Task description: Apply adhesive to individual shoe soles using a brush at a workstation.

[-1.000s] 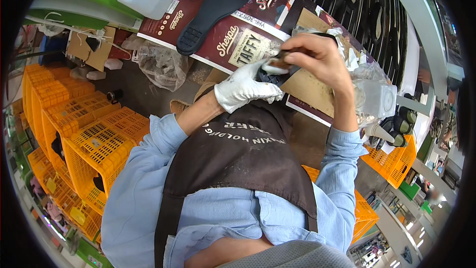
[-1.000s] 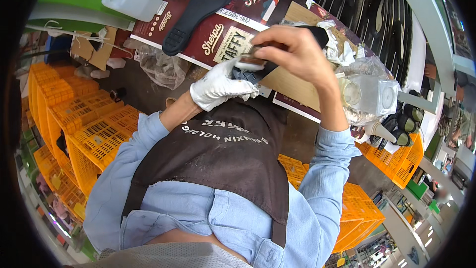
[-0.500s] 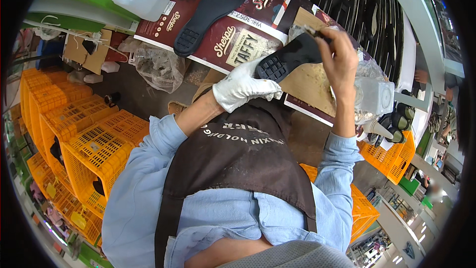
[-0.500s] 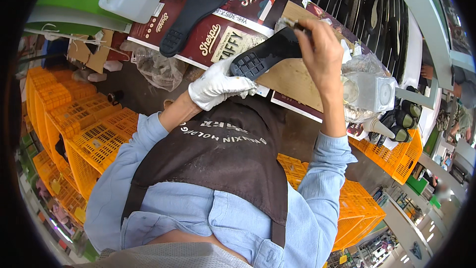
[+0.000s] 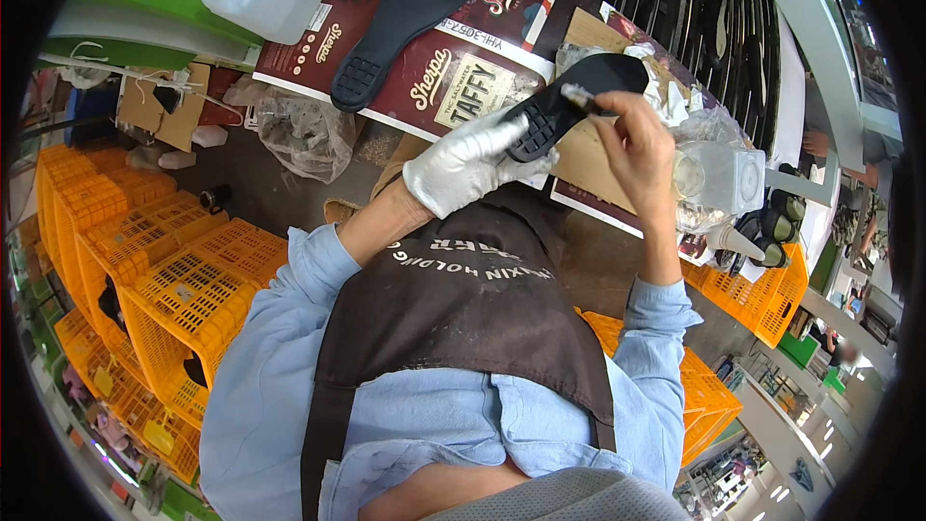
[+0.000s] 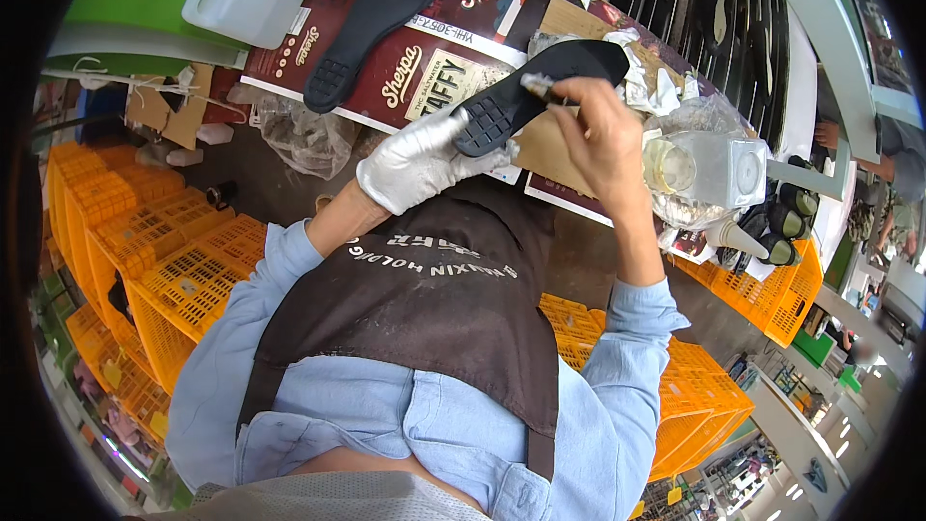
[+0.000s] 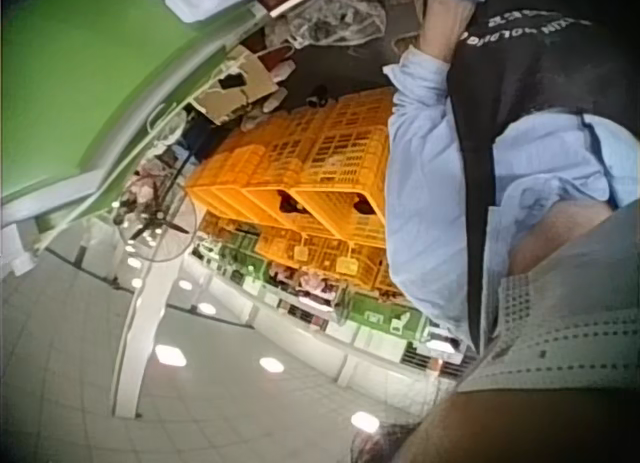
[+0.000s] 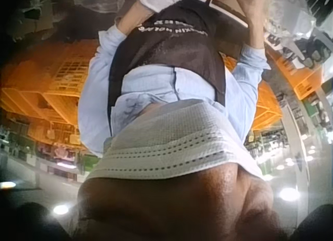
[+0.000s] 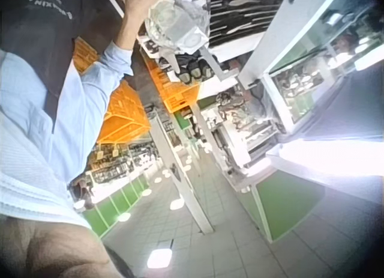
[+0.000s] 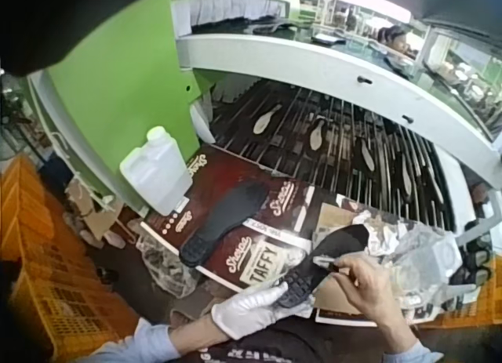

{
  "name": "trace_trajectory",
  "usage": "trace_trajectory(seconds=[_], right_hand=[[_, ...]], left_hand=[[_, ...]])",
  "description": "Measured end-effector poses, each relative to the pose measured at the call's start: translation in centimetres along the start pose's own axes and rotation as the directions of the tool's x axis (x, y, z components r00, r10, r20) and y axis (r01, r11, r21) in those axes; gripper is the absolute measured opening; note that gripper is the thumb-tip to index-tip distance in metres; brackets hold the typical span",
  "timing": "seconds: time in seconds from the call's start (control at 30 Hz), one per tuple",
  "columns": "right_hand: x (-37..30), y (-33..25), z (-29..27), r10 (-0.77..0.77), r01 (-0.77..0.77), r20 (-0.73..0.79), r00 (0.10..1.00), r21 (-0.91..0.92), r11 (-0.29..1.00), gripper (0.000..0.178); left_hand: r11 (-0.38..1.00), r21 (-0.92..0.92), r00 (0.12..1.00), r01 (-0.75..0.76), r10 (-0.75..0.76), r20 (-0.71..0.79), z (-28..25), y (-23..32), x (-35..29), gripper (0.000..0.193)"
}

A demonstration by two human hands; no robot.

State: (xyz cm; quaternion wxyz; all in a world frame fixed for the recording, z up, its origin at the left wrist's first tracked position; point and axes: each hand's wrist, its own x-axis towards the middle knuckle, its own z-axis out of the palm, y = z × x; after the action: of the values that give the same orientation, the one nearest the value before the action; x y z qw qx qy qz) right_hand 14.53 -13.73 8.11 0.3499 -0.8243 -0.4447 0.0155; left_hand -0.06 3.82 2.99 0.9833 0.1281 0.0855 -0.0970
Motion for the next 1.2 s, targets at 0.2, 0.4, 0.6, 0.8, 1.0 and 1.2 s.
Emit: trace_trajectory(seconds=[0.2, 0.4, 0.6, 0.8, 1.0, 1.2], right_hand=[[-1.9, -3.0, -1.2, -0.101, 0.08, 0.14, 0.985, 0.155, 0.985, 0.023], [-0.4, -2.9, 0.4, -0.179, 0.18, 0.023, 0.984, -0.053, 0.982, 0.026], [-3.6, -4.9, 0.4, -0.269, 0.269, 0.114, 0.956, 0.014, 0.963, 0.029], [-3.6, -4.7, 0.7, -0.183, 0.184, 0.025, 0.983, -0.143, 0.972, 0.032], [-4.2, -5.3, 0.9, -0.316, 0.316, 0.025, 0.948, 0.011, 0.949, 0.031], [-4.0, -5.3, 1.2, -0.289, 0.286, -0.022, 0.957, -0.089, 0.954, 0.031]], left_hand=[[0.962, -0.271, 0.997, -0.016, 0.037, 0.074, -0.8, -0.4, 0.3, 0.055], [0.978, -0.207, 1.0, -0.016, 0.013, -0.017, 0.3, -0.5, 0.4, 0.057], [0.954, -0.297, 0.999, 0.047, -0.037, 0.038, 0.1, -0.6, 0.8, 0.064], [0.967, -0.254, 0.999, -0.006, -0.008, -0.053, 0.0, -1.3, 1.1, 0.061], [0.965, -0.248, 0.997, 0.079, -0.071, 0.041, -1.0, -1.2, 1.3, 0.068], [0.905, -0.423, 0.985, 0.048, 0.027, 0.168, -1.0, -1.7, 1.6, 0.067]])
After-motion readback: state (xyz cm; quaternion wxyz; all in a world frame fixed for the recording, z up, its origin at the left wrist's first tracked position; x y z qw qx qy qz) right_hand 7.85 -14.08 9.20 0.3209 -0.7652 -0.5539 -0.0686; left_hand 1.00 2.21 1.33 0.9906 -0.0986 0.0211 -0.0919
